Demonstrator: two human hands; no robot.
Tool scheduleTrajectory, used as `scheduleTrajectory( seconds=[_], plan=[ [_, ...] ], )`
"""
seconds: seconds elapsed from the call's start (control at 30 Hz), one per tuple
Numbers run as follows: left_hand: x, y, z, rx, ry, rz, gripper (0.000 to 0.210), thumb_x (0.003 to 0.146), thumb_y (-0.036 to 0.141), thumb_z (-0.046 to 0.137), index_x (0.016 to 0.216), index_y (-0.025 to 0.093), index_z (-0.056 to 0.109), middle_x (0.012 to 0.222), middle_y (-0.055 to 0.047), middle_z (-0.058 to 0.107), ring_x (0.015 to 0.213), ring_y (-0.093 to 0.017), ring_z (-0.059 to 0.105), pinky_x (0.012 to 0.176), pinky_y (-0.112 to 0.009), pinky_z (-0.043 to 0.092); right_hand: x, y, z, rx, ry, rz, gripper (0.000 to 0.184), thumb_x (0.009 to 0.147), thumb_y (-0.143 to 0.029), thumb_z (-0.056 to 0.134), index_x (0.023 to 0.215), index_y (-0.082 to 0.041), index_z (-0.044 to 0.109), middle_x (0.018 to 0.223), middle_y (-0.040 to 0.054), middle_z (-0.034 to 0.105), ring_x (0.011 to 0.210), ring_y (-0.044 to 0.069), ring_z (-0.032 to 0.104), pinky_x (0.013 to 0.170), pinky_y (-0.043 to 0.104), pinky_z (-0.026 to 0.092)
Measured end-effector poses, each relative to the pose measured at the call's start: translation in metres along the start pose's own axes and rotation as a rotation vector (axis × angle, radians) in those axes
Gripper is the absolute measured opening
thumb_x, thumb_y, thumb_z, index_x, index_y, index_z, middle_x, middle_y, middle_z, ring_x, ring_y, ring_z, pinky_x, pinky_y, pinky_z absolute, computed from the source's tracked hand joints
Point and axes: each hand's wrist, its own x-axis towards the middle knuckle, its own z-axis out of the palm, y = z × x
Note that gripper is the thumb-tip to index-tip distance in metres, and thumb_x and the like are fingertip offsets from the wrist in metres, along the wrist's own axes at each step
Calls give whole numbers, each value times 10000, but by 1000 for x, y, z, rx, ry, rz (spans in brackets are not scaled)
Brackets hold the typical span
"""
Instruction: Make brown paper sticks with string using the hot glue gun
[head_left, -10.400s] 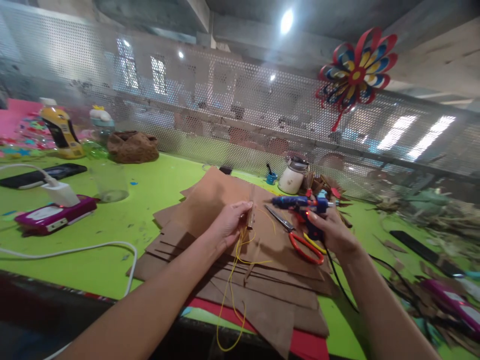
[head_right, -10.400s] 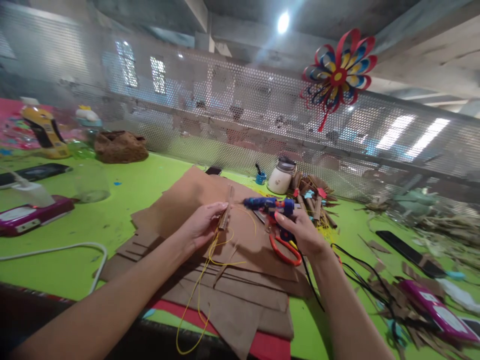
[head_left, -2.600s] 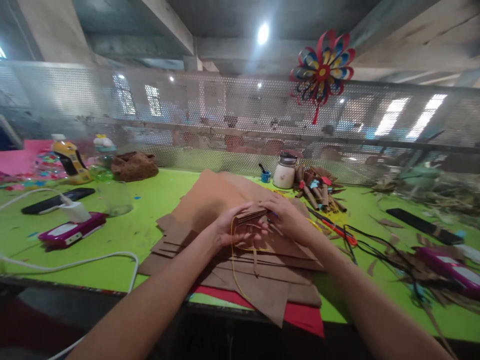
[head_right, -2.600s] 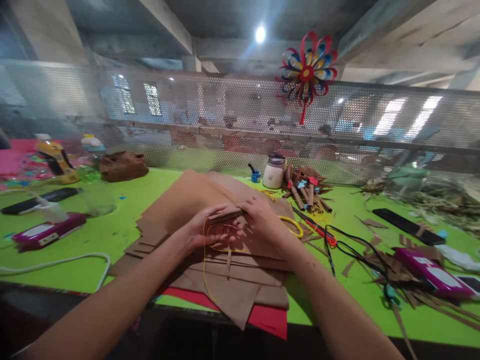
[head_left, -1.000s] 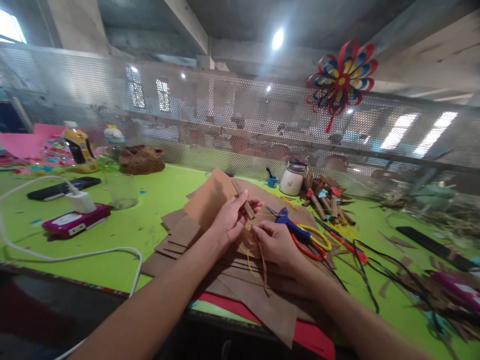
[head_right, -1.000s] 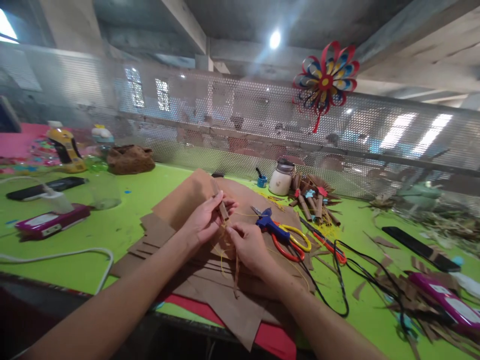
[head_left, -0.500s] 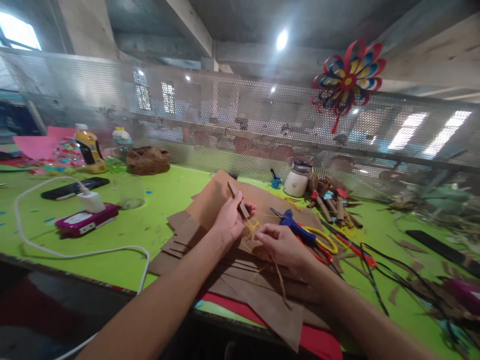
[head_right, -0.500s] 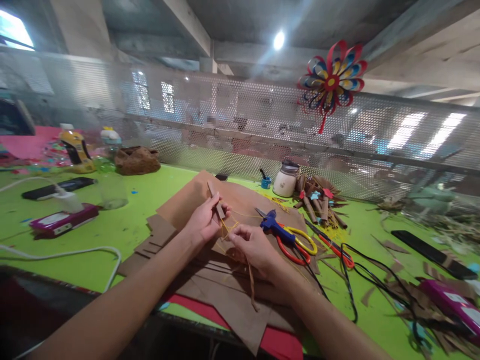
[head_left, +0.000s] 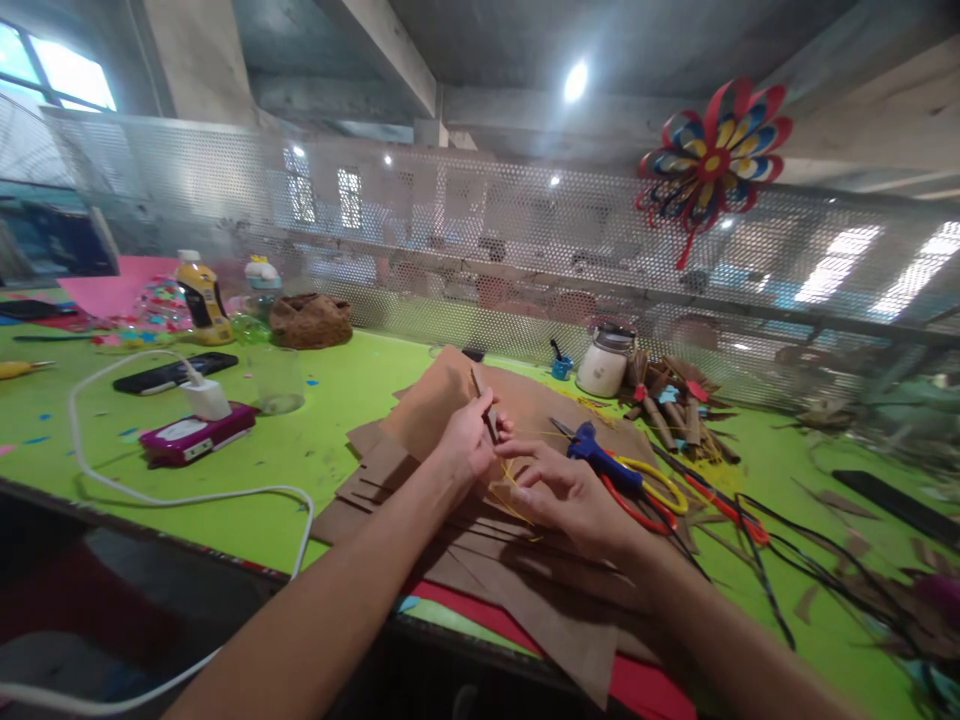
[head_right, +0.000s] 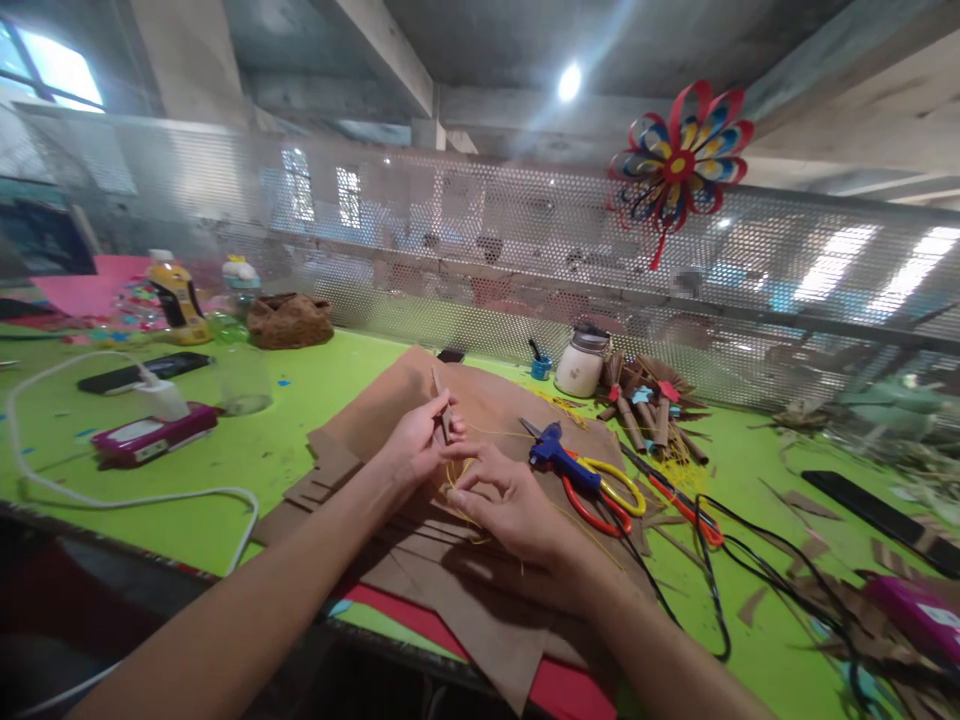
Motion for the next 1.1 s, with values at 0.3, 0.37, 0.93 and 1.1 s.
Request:
scheduleTrajectory(
  seconds=[0.3, 0.37, 0.93, 1.1],
  plan=[
    [7, 8, -5, -48, -49, 113, 112, 905, 194, 446, 836, 134, 510, 650, -90, 660, 611, -199, 674, 625, -346, 551, -3, 22, -5, 378, 40, 234, 238, 811, -372, 643, 737, -147, 664, 699, 37, 662, 672, 143, 588, 701, 290, 451],
    [8, 12, -6, -66, -25, 143, 168, 923, 236, 427, 829, 131, 517, 621, -82, 649, 592, -193, 666, 625, -352, 550, -3, 23, -9, 441, 48, 224, 212, 797, -350, 663, 731, -148, 664, 703, 34, 652, 683, 143, 583, 714, 294, 448],
    [9, 18, -8, -205, 124, 220, 305, 933, 142, 326, 634, 168, 377, 467, 65, 317, 349, -40, 339, 347, -131, 203, -9, -22, 16, -196, -62, 73, 292, 838, -301, 561, 586, -155, 541, 590, -6, 516, 582, 104, 450, 565, 242, 339],
    [8, 15, -6, -229, 108, 165, 310, 922, 130, 336, 616, 171, 351, 492, 75, 268, 347, -31, 296, 342, -132, 182, -18, -36, 27, -362, -117, -16, 228, 835, -201, 510, 611, -167, 481, 629, 2, 523, 614, 112, 456, 593, 249, 332]
  ],
)
